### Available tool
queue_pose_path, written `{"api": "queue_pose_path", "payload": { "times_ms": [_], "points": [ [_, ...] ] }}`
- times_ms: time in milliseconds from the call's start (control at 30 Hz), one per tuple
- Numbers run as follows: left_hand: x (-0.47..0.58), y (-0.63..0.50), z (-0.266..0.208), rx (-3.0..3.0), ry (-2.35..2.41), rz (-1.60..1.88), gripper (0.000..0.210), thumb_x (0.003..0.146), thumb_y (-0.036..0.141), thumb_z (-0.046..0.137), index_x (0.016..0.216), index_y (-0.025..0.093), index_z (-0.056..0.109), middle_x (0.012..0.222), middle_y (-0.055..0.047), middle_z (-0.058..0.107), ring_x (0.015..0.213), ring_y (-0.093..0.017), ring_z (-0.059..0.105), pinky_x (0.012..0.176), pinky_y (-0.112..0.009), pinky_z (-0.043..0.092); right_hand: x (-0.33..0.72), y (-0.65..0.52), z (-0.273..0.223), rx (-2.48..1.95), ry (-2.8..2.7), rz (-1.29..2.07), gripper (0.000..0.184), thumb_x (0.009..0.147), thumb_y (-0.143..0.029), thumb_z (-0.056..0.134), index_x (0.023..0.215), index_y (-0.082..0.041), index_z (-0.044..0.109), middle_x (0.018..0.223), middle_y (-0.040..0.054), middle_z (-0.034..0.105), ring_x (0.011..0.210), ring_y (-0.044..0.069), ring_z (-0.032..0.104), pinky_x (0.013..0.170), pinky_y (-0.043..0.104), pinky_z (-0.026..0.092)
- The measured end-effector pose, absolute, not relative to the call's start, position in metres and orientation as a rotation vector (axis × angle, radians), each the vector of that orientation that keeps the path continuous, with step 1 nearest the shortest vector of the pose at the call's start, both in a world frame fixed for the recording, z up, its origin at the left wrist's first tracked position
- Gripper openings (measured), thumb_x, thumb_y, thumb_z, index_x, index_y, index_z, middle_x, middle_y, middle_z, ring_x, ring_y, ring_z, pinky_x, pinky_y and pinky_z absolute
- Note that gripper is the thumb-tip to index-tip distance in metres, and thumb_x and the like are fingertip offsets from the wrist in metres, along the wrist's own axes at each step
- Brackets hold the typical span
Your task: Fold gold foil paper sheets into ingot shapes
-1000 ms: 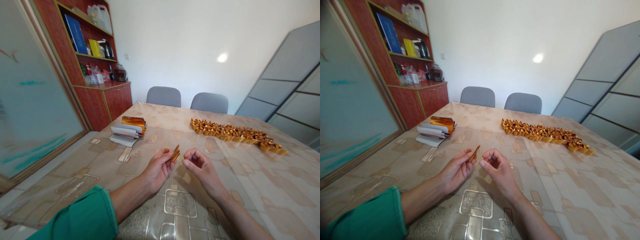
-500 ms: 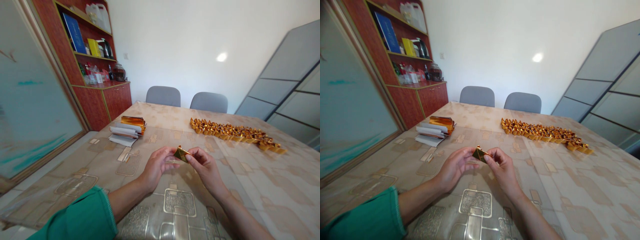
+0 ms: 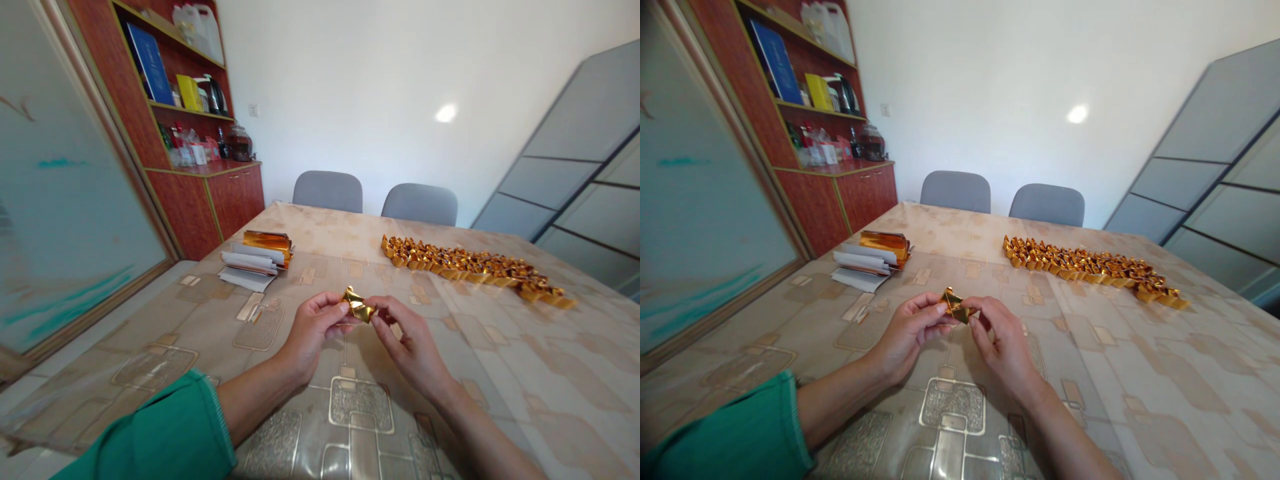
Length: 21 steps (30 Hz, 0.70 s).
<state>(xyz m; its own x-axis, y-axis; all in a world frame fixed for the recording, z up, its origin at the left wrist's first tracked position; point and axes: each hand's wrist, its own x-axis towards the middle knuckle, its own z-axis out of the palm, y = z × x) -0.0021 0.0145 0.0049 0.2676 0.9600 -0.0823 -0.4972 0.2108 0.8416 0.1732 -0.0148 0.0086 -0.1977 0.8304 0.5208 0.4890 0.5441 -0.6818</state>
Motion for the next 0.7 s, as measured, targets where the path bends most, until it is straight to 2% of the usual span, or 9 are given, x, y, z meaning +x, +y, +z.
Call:
{"api": "queue_pose_path", "payload": {
  "times_ms": [100,200,433,600,700],
  "points": [
    [-0.0021,0.0143,0.0051,0.796,0.713,1.125,0.023,0.065,0.026,0.085,0.075,0.014,0.068,0.076,-0.002,0.072,0.068,-0.014,0.070,0.060,-0.021,0.056,0.1731,-0.0139,0.0081,-1.094,-1.828,0.497,0.011,0.093,-0.017,0.050,0.088,-0.024,0.057,0.081,0.0017,0.062,0.072,0.018,0.057,0.066,0.030,0.045],
    [-0.0017,0.0147,0.0049,0.789,0.724,1.130,0.023,0.063,0.026,0.085,0.074,0.014,0.068,0.075,-0.003,0.073,0.066,-0.013,0.069,0.060,-0.021,0.056,0.1739,-0.0137,0.0080,-1.080,-1.747,0.563,0.018,0.092,-0.015,0.047,0.076,-0.024,0.050,0.077,0.0003,0.058,0.071,0.017,0.056,0.064,0.028,0.043],
    [-0.0016,0.0160,0.0059,0.812,0.747,1.158,0.024,0.065,0.027,0.084,0.076,0.013,0.067,0.073,-0.002,0.072,0.064,-0.013,0.068,0.058,-0.021,0.056,0.1751,-0.0137,0.0105,-1.014,-1.756,0.668,0.008,0.092,-0.019,0.053,0.094,-0.024,0.059,0.080,-0.0001,0.062,0.069,0.016,0.058,0.065,0.030,0.046],
    [-0.0021,0.0144,0.0078,0.874,0.768,1.192,0.022,0.069,0.028,0.081,0.078,0.014,0.067,0.075,-0.002,0.071,0.064,-0.013,0.067,0.058,-0.021,0.055,0.1799,-0.0098,0.0064,-1.007,-1.742,0.608,0.032,0.088,-0.015,0.058,0.117,-0.028,0.055,0.095,0.0028,0.064,0.077,0.018,0.060,0.069,0.033,0.050],
    [-0.0023,0.0136,0.0079,0.924,0.768,1.201,0.020,0.072,0.029,0.079,0.082,0.015,0.068,0.078,-0.003,0.072,0.067,-0.014,0.068,0.059,-0.022,0.055,0.1827,-0.0096,0.0057,-0.978,-1.774,0.605,0.037,0.087,-0.013,0.059,0.119,-0.031,0.055,0.098,0.0024,0.064,0.077,0.018,0.060,0.069,0.033,0.050]
  ]
}}
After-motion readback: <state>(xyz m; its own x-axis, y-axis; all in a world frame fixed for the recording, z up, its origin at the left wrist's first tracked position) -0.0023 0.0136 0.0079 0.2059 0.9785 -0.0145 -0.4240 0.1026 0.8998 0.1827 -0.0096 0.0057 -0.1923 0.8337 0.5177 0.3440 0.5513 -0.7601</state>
